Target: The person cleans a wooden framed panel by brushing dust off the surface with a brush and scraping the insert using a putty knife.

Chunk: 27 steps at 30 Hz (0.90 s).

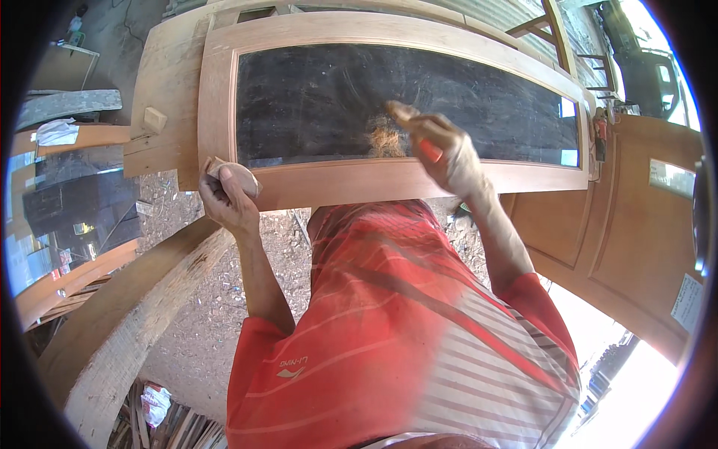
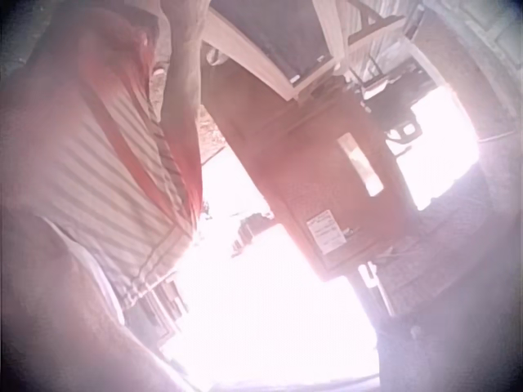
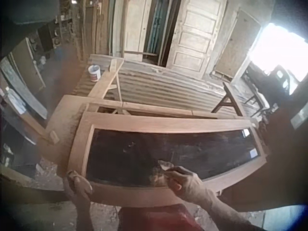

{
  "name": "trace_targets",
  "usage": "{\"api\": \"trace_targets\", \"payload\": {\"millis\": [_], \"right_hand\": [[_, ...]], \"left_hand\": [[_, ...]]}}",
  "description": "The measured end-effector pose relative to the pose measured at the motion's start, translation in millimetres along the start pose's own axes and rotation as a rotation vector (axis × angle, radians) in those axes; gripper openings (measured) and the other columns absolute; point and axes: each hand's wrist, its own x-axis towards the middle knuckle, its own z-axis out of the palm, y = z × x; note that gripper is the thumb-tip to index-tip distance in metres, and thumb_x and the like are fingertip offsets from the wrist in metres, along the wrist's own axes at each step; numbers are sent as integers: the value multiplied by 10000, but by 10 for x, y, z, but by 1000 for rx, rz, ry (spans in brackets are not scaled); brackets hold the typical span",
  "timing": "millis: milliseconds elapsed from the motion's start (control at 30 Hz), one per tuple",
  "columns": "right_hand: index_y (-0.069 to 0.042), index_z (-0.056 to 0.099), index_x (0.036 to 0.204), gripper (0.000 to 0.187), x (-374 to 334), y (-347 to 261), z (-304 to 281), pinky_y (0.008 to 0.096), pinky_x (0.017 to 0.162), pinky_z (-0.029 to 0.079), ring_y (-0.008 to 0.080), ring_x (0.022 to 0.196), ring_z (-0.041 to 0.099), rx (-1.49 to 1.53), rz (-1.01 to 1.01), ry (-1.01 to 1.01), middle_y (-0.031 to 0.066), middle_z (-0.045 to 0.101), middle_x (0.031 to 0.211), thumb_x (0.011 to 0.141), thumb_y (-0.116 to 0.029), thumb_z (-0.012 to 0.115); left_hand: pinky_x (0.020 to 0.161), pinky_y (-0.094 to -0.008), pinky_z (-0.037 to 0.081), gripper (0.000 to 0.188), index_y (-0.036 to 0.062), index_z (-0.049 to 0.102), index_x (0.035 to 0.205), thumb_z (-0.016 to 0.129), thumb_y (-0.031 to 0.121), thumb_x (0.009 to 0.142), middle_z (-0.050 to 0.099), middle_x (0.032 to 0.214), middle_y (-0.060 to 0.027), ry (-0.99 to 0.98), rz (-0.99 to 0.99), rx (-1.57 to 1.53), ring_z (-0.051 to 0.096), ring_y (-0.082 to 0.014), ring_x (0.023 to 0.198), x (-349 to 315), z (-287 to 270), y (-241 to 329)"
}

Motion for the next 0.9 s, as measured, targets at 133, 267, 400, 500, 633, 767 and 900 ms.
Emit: {"api": "trace_targets", "payload": {"millis": [133,267,400,500,633,767,900], "right_hand": [[-50,699,1240,339,-122,-260,60,392,849,592,347,1005,721,-20,65,-149,179,698,1182,907,16,679],[-58,705,1227,326,-26,-230,-77,392,825,609,345,998,725,-49,98,21,172,706,1152,912,17,674],[-43,723,1142,250,-108,-244,-59,400,818,620,324,974,727,-21,133,-33,161,716,1114,901,13,683],[-65,744,1078,198,-102,-100,-219,405,805,596,292,917,717,-93,99,23,93,749,1045,891,-16,701],[-60,751,1051,139,102,319,-664,363,749,565,230,823,727,-268,229,223,131,759,966,940,-76,669],[-78,750,919,192,301,854,-904,372,754,567,284,827,722,-453,579,201,115,749,958,997,-218,643],[-80,717,954,131,349,834,-532,409,773,589,314,876,733,-544,368,143,130,734,941,957,-204,675]], "left_hand": [[954,-336,511,403,-69,549,1342,574,238,1082,640,1214,-156,-30,-31,-3,627,-205,1094,-6,-27,10],[948,-333,516,410,-78,544,1344,579,234,1080,640,1214,-164,-39,4,20,633,-210,1092,7,-35,-31],[941,-332,519,408,-75,547,1343,582,235,1079,644,1208,-161,-36,17,38,635,-205,1083,19,-29,-65],[879,-359,556,398,-90,582,1296,611,227,1057,687,1147,-199,5,69,65,685,-236,1008,23,-5,-31],[881,-358,555,386,-84,587,1293,610,221,1058,682,1163,-199,-1,54,68,682,-235,1018,1,-54,-109],[892,-366,554,386,-78,589,1295,606,226,1059,680,1179,-202,-19,40,67,681,-245,1031,8,-44,-71],[896,-377,554,399,-75,591,1295,607,244,1057,681,1180,-211,-29,107,164,684,-263,1030,42,-44,-122]]}}
